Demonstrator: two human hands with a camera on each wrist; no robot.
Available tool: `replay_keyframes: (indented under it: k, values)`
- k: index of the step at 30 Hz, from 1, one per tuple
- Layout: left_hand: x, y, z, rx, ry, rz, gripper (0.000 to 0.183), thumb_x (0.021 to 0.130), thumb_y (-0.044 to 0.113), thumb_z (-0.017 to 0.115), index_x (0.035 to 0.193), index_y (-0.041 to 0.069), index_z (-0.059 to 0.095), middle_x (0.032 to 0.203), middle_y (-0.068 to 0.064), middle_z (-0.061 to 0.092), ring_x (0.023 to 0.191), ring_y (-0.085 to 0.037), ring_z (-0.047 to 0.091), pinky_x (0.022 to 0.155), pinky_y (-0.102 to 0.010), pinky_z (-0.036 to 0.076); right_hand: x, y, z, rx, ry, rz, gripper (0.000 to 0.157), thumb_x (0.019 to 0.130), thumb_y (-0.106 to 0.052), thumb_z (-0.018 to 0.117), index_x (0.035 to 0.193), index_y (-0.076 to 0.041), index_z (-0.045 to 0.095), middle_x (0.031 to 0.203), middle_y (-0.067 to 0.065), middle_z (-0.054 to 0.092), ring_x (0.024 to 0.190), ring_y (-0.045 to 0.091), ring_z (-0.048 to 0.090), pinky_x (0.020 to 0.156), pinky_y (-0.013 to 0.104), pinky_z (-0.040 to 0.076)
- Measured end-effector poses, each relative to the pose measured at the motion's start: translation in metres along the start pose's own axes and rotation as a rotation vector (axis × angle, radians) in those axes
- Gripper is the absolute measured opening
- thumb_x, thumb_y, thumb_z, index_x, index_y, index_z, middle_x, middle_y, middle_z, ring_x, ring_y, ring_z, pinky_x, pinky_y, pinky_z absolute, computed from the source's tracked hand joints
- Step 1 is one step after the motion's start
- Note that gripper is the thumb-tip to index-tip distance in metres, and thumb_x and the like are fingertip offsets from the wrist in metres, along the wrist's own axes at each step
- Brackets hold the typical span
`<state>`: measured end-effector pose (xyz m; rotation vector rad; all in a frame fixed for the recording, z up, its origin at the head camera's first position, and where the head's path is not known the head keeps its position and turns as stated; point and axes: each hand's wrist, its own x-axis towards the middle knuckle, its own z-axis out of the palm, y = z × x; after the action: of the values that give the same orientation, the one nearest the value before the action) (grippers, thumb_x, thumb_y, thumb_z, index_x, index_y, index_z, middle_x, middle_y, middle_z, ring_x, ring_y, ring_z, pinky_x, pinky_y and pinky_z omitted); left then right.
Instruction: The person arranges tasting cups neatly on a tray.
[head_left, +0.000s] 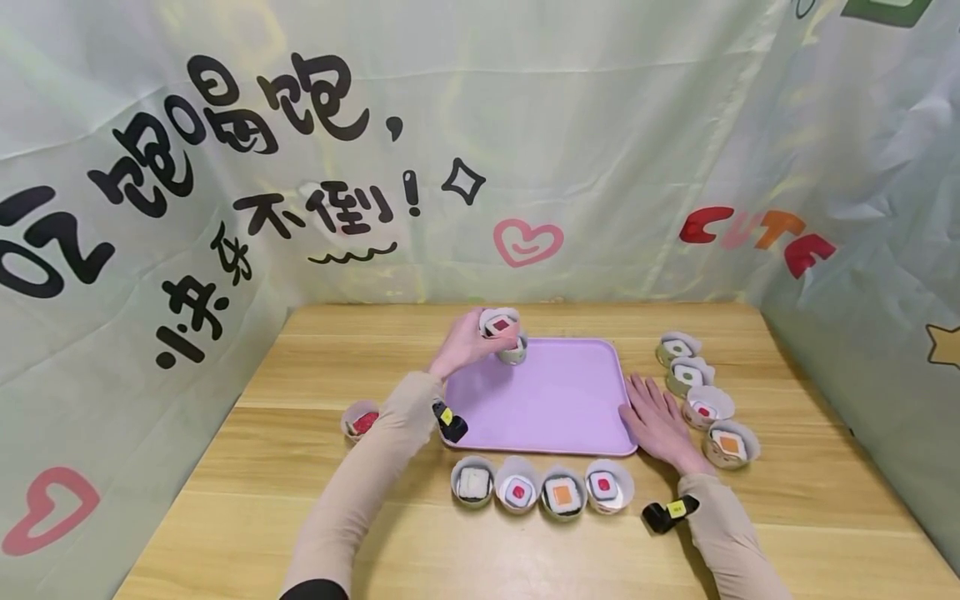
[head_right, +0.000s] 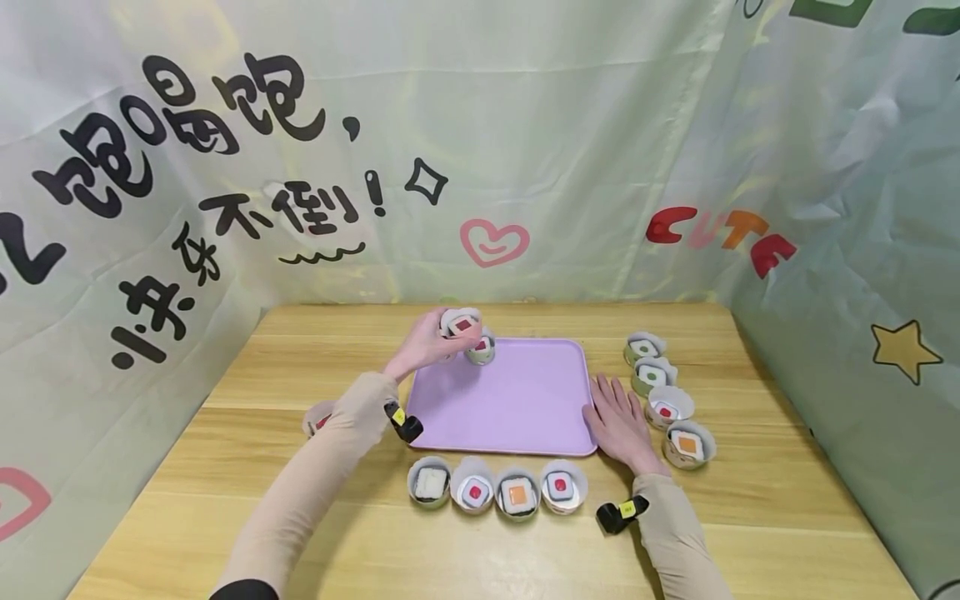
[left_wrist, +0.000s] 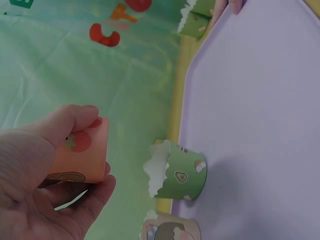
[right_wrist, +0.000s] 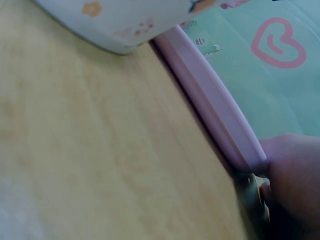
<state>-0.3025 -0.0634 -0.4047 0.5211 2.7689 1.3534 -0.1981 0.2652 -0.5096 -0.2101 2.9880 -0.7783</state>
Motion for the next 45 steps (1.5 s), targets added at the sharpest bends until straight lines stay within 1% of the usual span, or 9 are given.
replay_keyframes:
  k: [4,10,18,23,27,31,37,41,45]
  values:
    - [0.005,0.005,0.005,0.029,-0.019,0.034,0.057,0.083,0.03,0.082,0.128,0.004,0.06,0.112,-0.014,0.069,0.099,-0.024,0.065,0.08,-0.027,0.053,0.0,0.0,0.0,-0.001,-0.003,0.002,0.062,0.108,-0.032,0.036,0.157,0.005,0.023,0.165,0.03,0.014,0.153,0.052,0.006,0.123,0.066,0.0]
    - [0.013,0.009,0.014,0.07,-0.04,0.062,0.057,0.085,0.031,0.08,0.13,0.004,0.058,0.111,-0.013,0.069,0.095,-0.022,0.064,0.076,-0.024,0.051,0.0,0.0,0.001,-0.003,0.001,0.002,0.062,0.108,-0.032,0.035,0.157,0.005,0.023,0.165,0.03,0.014,0.153,0.051,0.006,0.123,0.066,0.0]
    - [0.022,0.016,0.025,0.069,-0.067,0.1,0.055,0.085,0.028,0.079,0.13,0.003,0.059,0.107,-0.013,0.069,0.09,-0.018,0.061,0.072,-0.018,0.047,0.001,0.0,0.002,-0.009,0.004,0.003,0.062,0.108,-0.032,0.035,0.157,0.004,0.023,0.165,0.03,0.014,0.153,0.051,0.006,0.123,0.066,0.0]
    - [0.025,0.023,0.033,0.097,-0.082,0.114,0.059,0.085,0.028,0.08,0.133,0.002,0.057,0.108,-0.013,0.069,0.089,-0.018,0.06,0.071,-0.017,0.045,0.001,0.001,0.002,-0.01,0.009,-0.001,0.062,0.108,-0.032,0.035,0.157,0.004,0.023,0.165,0.03,0.015,0.153,0.051,0.006,0.123,0.066,0.001]
    - [0.028,0.026,0.039,0.125,-0.109,0.135,0.063,0.085,0.028,0.08,0.137,0.003,0.054,0.107,-0.013,0.069,0.086,-0.017,0.059,0.069,-0.017,0.044,0.001,0.002,0.002,-0.004,0.007,0.0,0.062,0.108,-0.033,0.035,0.157,0.005,0.022,0.165,0.03,0.015,0.153,0.052,0.006,0.122,0.067,0.0]
    - [0.032,0.026,0.047,0.174,-0.136,0.161,0.065,0.086,0.027,0.08,0.139,0.002,0.051,0.112,-0.014,0.069,0.09,-0.019,0.061,0.071,-0.017,0.045,0.001,0.002,0.001,0.002,-0.001,0.004,0.063,0.108,-0.033,0.034,0.157,0.005,0.022,0.165,0.03,0.014,0.153,0.051,0.005,0.122,0.067,-0.001]
    - [0.038,0.027,0.061,0.213,-0.187,0.176,0.061,0.088,0.024,0.078,0.139,0.004,0.049,0.113,-0.013,0.069,0.093,-0.019,0.064,0.073,-0.018,0.047,0.001,0.001,0.0,-0.005,-0.003,0.005,0.063,0.108,-0.034,0.034,0.157,0.005,0.022,0.165,0.03,0.014,0.153,0.052,0.005,0.123,0.066,-0.001]
    - [0.04,0.028,0.069,0.277,-0.2,0.194,0.061,0.089,0.025,0.076,0.14,0.007,0.048,0.112,-0.013,0.07,0.096,-0.021,0.066,0.076,-0.02,0.048,0.001,0.0,0.0,-0.002,0.004,0.001,0.063,0.108,-0.033,0.035,0.157,0.005,0.023,0.164,0.031,0.015,0.153,0.052,0.006,0.122,0.067,0.0]
    - [0.044,0.027,0.074,0.407,-0.208,0.231,0.06,0.092,0.032,0.074,0.141,0.01,0.048,0.111,-0.01,0.072,0.098,-0.02,0.066,0.088,-0.027,0.049,0.001,-0.001,0.0,0.002,0.006,-0.001,0.063,0.108,-0.032,0.035,0.157,0.005,0.022,0.164,0.031,0.015,0.152,0.052,0.006,0.122,0.067,0.0]
